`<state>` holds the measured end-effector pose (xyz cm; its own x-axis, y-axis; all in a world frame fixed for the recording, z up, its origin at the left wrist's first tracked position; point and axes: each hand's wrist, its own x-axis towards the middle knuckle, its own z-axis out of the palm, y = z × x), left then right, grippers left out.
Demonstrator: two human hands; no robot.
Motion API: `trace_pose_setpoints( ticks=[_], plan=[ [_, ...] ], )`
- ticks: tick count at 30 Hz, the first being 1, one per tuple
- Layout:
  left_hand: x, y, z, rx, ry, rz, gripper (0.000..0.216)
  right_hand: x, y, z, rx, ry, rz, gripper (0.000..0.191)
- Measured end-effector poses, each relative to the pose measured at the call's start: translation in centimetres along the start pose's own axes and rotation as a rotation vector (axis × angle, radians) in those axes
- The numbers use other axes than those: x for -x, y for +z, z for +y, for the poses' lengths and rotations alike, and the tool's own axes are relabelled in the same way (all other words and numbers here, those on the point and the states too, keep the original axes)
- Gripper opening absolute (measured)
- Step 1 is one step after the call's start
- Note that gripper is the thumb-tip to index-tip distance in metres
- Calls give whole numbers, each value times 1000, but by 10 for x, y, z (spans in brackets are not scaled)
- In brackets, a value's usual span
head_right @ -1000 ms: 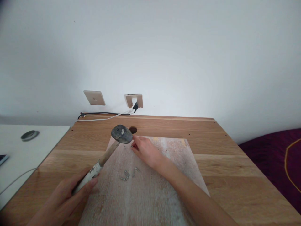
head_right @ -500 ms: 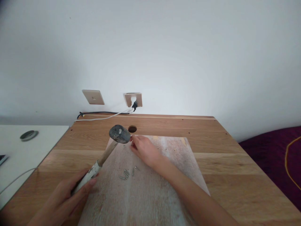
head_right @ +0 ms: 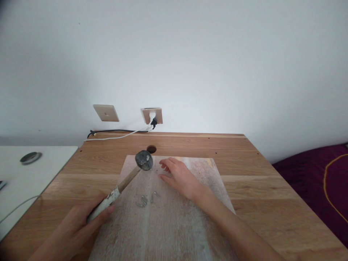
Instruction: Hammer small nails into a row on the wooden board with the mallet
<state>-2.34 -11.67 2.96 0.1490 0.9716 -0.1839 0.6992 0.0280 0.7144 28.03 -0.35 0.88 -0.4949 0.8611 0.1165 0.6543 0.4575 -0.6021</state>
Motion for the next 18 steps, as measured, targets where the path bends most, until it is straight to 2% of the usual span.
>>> trace_pose_setpoints(
  ticks=[3,7,11,18],
  plan=[
    [1,-2,2,-17,-2,-2,43,19,-4,-10,-8,-21,-120,25],
    [2,-5,4,-34,15,41,44,33,5,-33,76,-115,-242,16],
    [2,-4,4,-58,-4,6,41,30,14,-43,199,-166,-234,19],
    [10,-5,-3,20,10,72,40,0,3,-6,-72,-109,-108,34]
  ],
)
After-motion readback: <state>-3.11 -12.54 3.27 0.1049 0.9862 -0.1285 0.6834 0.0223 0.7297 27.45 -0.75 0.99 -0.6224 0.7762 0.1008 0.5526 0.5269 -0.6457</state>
